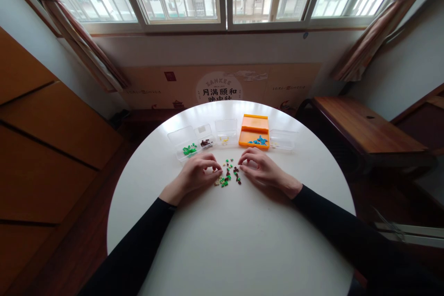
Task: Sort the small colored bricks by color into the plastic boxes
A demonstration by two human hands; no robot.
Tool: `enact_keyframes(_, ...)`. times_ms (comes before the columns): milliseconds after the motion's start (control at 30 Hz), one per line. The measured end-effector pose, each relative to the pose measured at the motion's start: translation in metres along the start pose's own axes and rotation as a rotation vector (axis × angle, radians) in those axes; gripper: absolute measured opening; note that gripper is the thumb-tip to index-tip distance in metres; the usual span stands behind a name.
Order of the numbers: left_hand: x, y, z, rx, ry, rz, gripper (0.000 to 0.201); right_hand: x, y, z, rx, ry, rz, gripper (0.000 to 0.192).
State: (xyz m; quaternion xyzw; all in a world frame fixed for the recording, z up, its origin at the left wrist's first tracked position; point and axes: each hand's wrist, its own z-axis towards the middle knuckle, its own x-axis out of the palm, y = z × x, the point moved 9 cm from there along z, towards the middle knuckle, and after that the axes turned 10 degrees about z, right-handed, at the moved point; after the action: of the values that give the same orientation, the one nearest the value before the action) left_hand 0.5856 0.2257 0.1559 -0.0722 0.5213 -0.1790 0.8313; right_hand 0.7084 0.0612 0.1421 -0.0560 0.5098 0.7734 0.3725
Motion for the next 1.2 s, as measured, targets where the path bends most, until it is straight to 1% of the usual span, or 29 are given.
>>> enact_keyframes(133,-0.001,0.002,0.001,0.000,-0.020,0.009,0.018,0.000,0.000,-0.001,-0.001,-0.003,0.002,0.007)
enact_keyframes(267,-0.003,0.003,0.001,-0.060,-0.082,-0.013,0.022,-0.002,0.005,-0.001,-0.012,-0.015,0.006,0.007)
enact_keyframes(367,-0.001,0.000,0.002,-0.113,-0.131,-0.089,0.019,-0.002,0.012,-0.001,-0.054,-0.030,0.015,0.006)
enact_keyframes(500,0.007,-0.012,0.005,-0.132,-0.172,-0.240,0.014,0.001,0.021,0.000,-0.121,-0.039,0.005,0.001)
enact_keyframes(633,0.014,-0.024,0.008,-0.109,-0.152,-0.322,0.014,0.003,0.023,0.001,-0.156,-0.045,-0.028,0.002)
enact_keyframes(733,0.014,-0.029,0.009,-0.095,-0.149,-0.343,0.016,0.003,0.023,0.001,-0.182,-0.045,-0.052,0.003)
enact_keyframes(900,0.013,-0.026,0.009,-0.116,-0.155,-0.327,0.020,0.003,0.024,0.001,-0.208,-0.053,-0.092,0.004)
enact_keyframes(1100,0.013,-0.025,0.008,-0.096,-0.160,-0.320,0.014,0.002,0.024,0.001,-0.217,-0.063,-0.088,0.010)
enact_keyframes(1200,0.014,-0.025,0.007,-0.099,-0.155,-0.306,0.013,0.002,0.023,0.001,-0.197,-0.057,-0.083,0.014)
